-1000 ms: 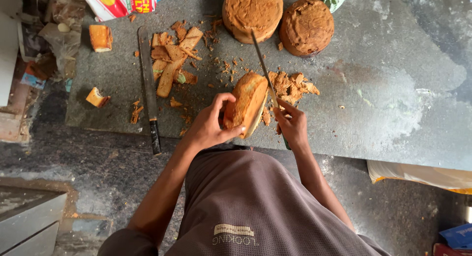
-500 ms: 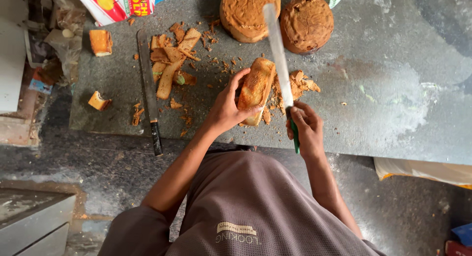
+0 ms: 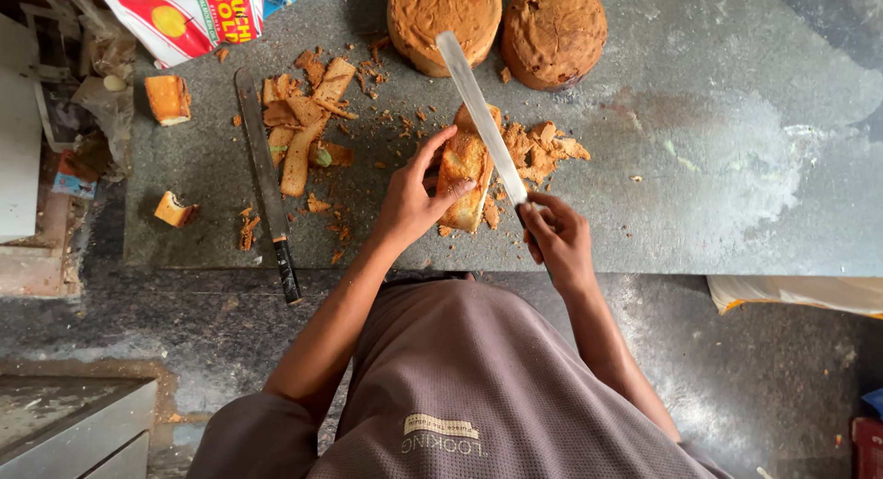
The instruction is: The person trims the outer crust from several round cakes using a long knife, handling the cakes by hand on a stone counter.
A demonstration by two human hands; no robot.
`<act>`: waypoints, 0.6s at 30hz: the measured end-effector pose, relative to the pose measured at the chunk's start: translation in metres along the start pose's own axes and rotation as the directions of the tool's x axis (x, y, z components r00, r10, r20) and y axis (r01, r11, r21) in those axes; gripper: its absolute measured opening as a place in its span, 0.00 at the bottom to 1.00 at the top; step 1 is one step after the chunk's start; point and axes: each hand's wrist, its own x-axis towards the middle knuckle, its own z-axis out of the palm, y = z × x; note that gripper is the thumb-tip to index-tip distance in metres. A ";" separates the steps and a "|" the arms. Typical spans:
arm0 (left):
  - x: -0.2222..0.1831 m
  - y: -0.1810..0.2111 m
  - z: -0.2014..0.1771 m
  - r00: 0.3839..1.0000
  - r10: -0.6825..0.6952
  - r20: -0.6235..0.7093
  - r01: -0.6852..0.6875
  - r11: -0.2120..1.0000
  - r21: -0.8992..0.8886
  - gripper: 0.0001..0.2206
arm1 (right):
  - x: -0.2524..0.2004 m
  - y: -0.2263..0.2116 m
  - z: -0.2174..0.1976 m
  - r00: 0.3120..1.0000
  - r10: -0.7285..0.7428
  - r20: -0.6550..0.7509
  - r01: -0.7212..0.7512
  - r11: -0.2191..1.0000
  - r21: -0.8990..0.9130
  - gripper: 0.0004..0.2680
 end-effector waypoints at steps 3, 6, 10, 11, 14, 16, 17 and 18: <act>0.003 0.001 -0.002 0.999 0.033 -0.017 -0.033 0.999 0.019 0.33 | 0.000 -0.003 0.001 0.999 -0.043 0.010 0.044 0.998 -0.055 0.14; 0.005 0.002 0.000 0.998 -0.061 -0.022 0.060 0.997 -0.047 0.33 | -0.015 -0.002 -0.008 0.999 0.034 -0.003 -0.034 0.988 -0.150 0.14; 0.001 0.002 0.000 0.982 -0.183 -0.051 0.182 0.983 -0.038 0.30 | -0.028 0.005 -0.010 0.998 0.061 -0.010 -0.062 0.994 -0.086 0.14; 0.002 0.001 0.000 0.962 -0.273 -0.033 0.270 0.960 -0.073 0.29 | -0.026 0.006 -0.007 0.999 0.052 -0.015 -0.053 0.995 -0.089 0.14; 0.003 0.000 0.003 0.953 -0.302 -0.026 0.297 0.946 -0.128 0.26 | -0.012 0.006 0.007 0.999 0.011 -0.030 -0.013 0.997 -0.081 0.13; 0.004 -0.002 0.005 0.974 -0.221 -0.046 0.212 0.965 -0.153 0.24 | -0.001 0.004 0.017 0.999 -0.015 -0.035 0.013 0.998 -0.068 0.13; 0.005 -0.004 0.005 0.984 -0.169 -0.061 0.157 0.974 -0.166 0.24 | 0.004 0.002 0.022 0.999 -0.026 -0.031 0.024 0.998 -0.061 0.13; 0.005 -0.006 0.006 0.990 -0.117 -0.076 0.102 0.979 -0.178 0.23 | 0.007 0.000 0.025 0.999 -0.037 -0.026 0.036 0.998 -0.053 0.13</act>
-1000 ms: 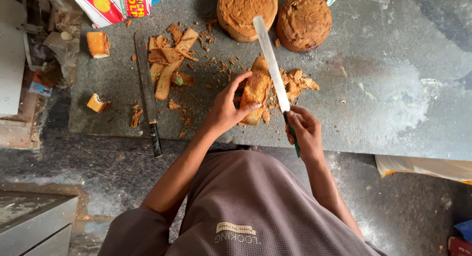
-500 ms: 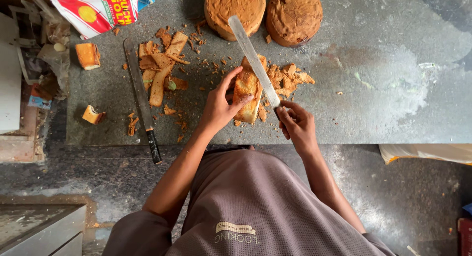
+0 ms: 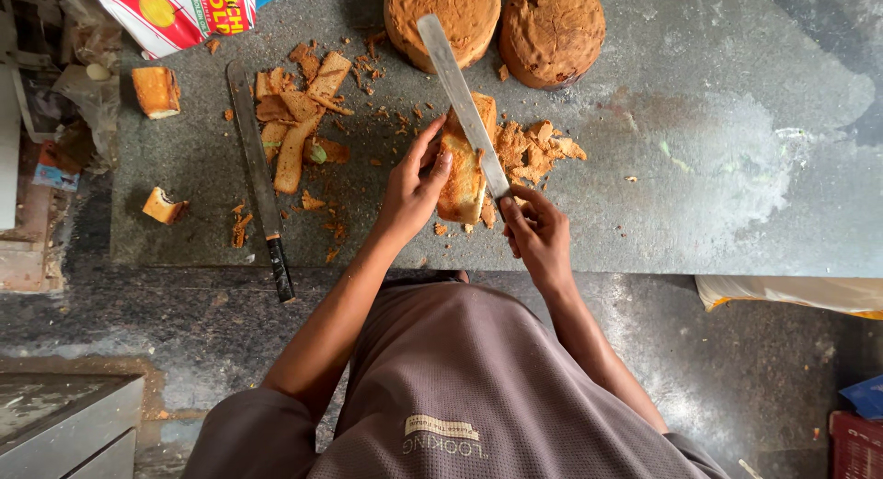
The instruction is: The person trims the outer crust from several round cakes using a long knife, handling the cakes by hand on a stone counter.
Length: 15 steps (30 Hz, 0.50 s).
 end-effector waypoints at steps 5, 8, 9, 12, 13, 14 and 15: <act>-0.004 -0.021 0.001 0.993 -0.113 -0.022 0.113 0.994 -0.012 0.26 | -0.006 0.000 0.002 0.998 0.005 0.057 -0.003 0.999 -0.034 0.13; -0.007 -0.035 0.000 0.981 -0.186 -0.052 0.182 0.980 -0.078 0.28 | -0.018 0.008 0.000 0.995 0.034 0.096 -0.025 0.995 -0.097 0.12; -0.007 -0.039 0.000 0.978 -0.200 -0.058 0.192 0.974 -0.119 0.28 | -0.021 0.011 -0.001 0.993 0.046 0.106 -0.033 0.993 -0.118 0.12; -0.008 -0.049 -0.002 0.969 -0.208 -0.135 0.178 0.962 -0.205 0.29 | -0.025 0.021 -0.008 0.995 0.007 0.095 -0.004 1.000 -0.031 0.12; -0.008 -0.052 -0.004 0.956 -0.249 -0.156 0.214 0.954 -0.210 0.32 | -0.024 0.024 -0.011 0.998 -0.035 0.044 0.036 0.999 -0.003 0.11; -0.008 -0.054 -0.004 0.941 -0.288 -0.178 0.249 0.944 -0.215 0.36 | -0.022 0.026 -0.015 0.997 -0.076 -0.007 0.077 0.997 0.023 0.11; -0.008 -0.056 -0.006 0.925 -0.326 -0.194 0.283 0.934 -0.218 0.40 | -0.020 0.029 -0.019 0.991 -0.114 -0.064 0.118 0.992 0.049 0.10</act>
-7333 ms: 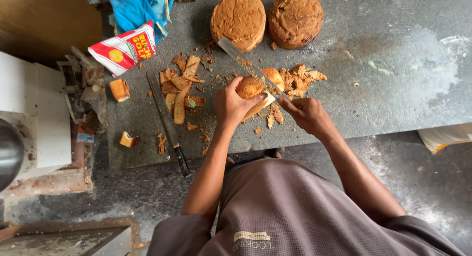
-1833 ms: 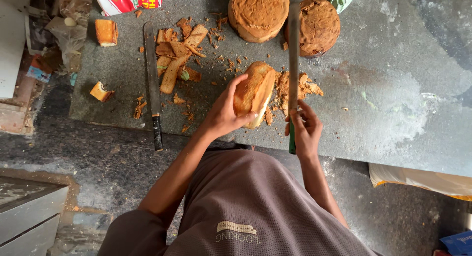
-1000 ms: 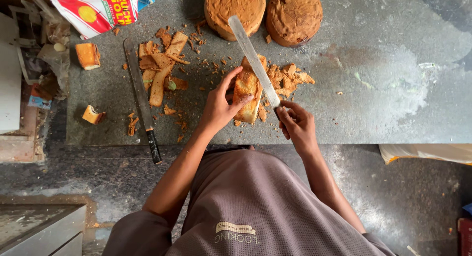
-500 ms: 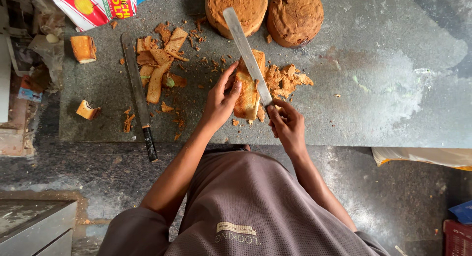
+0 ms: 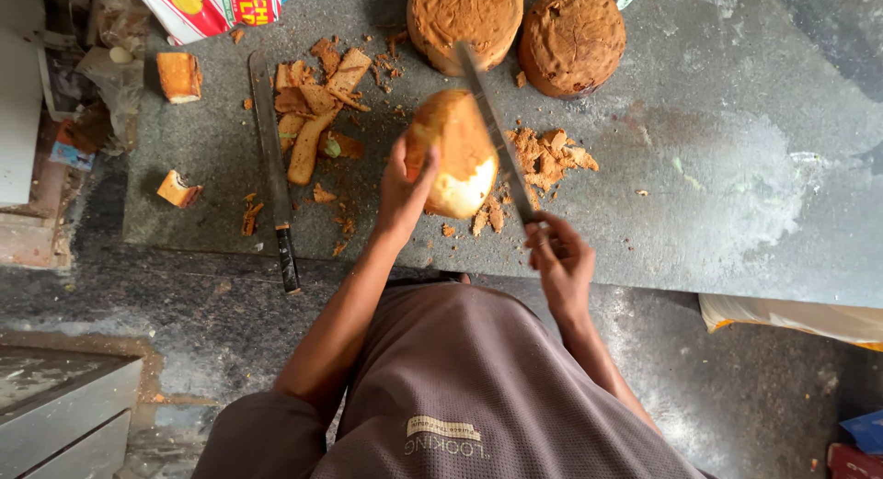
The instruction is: The person trims the outer crust from several round cakes using a long knife, handling the cakes by hand on a stone counter.
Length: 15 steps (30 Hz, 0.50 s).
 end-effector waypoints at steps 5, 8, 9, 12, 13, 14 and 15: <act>0.009 -0.015 -0.004 0.991 0.074 -0.115 -0.077 0.997 -0.021 0.48 | 0.017 -0.002 -0.024 0.931 -0.277 -0.240 0.193 0.927 -0.321 0.10; 0.019 -0.022 -0.012 0.985 -0.028 -0.173 -0.002 0.986 -0.167 0.45 | 0.018 -0.014 -0.035 0.947 -0.221 -0.232 0.168 0.959 -0.228 0.13; 0.022 -0.024 -0.018 0.981 -0.070 -0.182 0.028 0.975 -0.222 0.44 | 0.015 -0.018 -0.037 0.965 -0.147 -0.215 0.119 0.983 -0.136 0.15; 0.018 -0.025 -0.037 0.986 -0.127 -0.112 0.072 0.913 -0.402 0.41 | 0.005 -0.023 -0.037 0.980 0.101 -0.173 -0.091 0.994 0.062 0.22; 0.013 -0.025 -0.044 0.983 -0.171 -0.064 0.120 0.867 -0.484 0.39 | 0.002 -0.020 -0.036 0.983 0.068 -0.171 -0.065 0.998 0.023 0.22; 0.005 -0.025 -0.050 0.976 -0.215 -0.014 0.171 0.810 -0.560 0.38 | -0.001 -0.014 -0.037 0.986 0.037 -0.166 -0.041 0.999 -0.019 0.22; -0.001 -0.025 -0.054 0.966 -0.257 0.039 0.223 0.745 -0.629 0.37 | -0.003 -0.007 -0.040 0.987 0.007 -0.159 -0.017 0.998 -0.062 0.22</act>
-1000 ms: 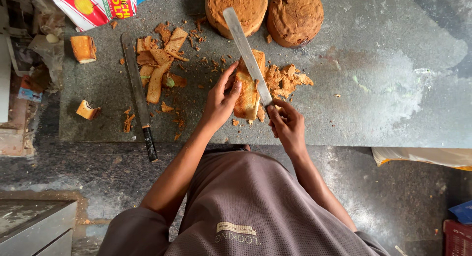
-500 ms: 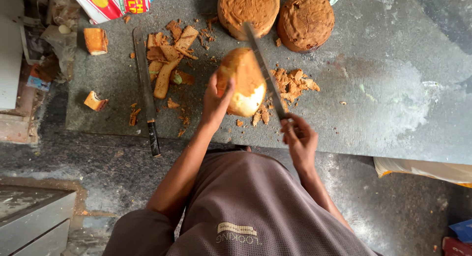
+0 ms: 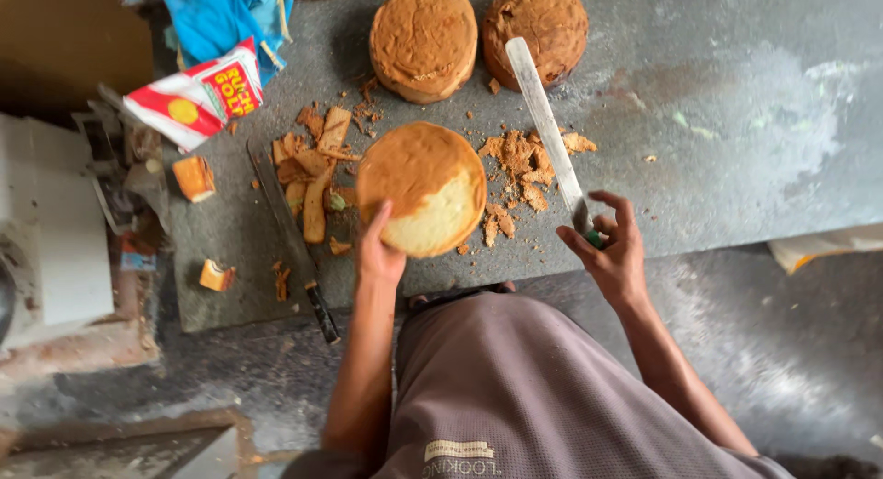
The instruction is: The person trims the outer crust from several round cakes using a long knife, handling the cakes by hand on a stone counter.
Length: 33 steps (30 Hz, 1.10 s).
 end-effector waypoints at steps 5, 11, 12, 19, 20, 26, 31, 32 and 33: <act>-0.018 0.015 -0.008 0.917 0.135 0.376 -0.018 0.954 -0.299 0.32 | 0.001 0.068 -0.014 0.970 -0.141 -0.198 0.078 0.951 -0.298 0.08; -0.014 0.034 -0.004 0.925 0.159 0.346 0.019 0.888 -0.460 0.39 | 0.006 0.139 -0.033 0.878 -0.403 -0.257 0.088 0.664 -0.742 0.08; -0.015 0.036 -0.004 0.919 0.170 0.355 0.009 0.892 -0.452 0.40 | 0.006 0.142 -0.031 0.890 -0.390 -0.236 0.092 0.660 -0.746 0.10; -0.026 0.046 -0.002 0.914 0.211 0.347 -0.014 0.870 -0.493 0.36 | 0.006 0.086 0.092 0.875 -0.455 0.164 0.457 0.667 -0.588 0.08; -0.028 0.050 0.000 0.912 0.202 0.356 0.004 0.865 -0.501 0.36 | 0.010 0.073 0.114 0.807 -0.539 0.241 0.582 0.659 -0.476 0.09; -0.027 0.072 0.018 0.988 -0.008 0.156 0.033 0.986 -0.162 0.38 | 0.025 0.053 0.140 0.821 -0.510 0.257 0.570 0.700 -0.430 0.08; -0.020 0.030 0.052 0.994 0.095 0.062 -0.094 0.995 -0.013 0.45 | 0.017 0.088 0.060 0.906 -0.422 0.029 0.369 0.753 -0.545 0.09; -0.018 0.014 0.064 0.996 0.080 0.038 -0.078 0.996 -0.047 0.45 | 0.014 0.094 0.046 0.919 -0.394 -0.003 0.321 0.755 -0.572 0.09; -0.016 -0.003 0.075 0.998 0.064 0.017 -0.062 0.995 -0.081 0.45 | 0.011 0.099 0.035 0.929 -0.367 -0.040 0.272 0.755 -0.597 0.09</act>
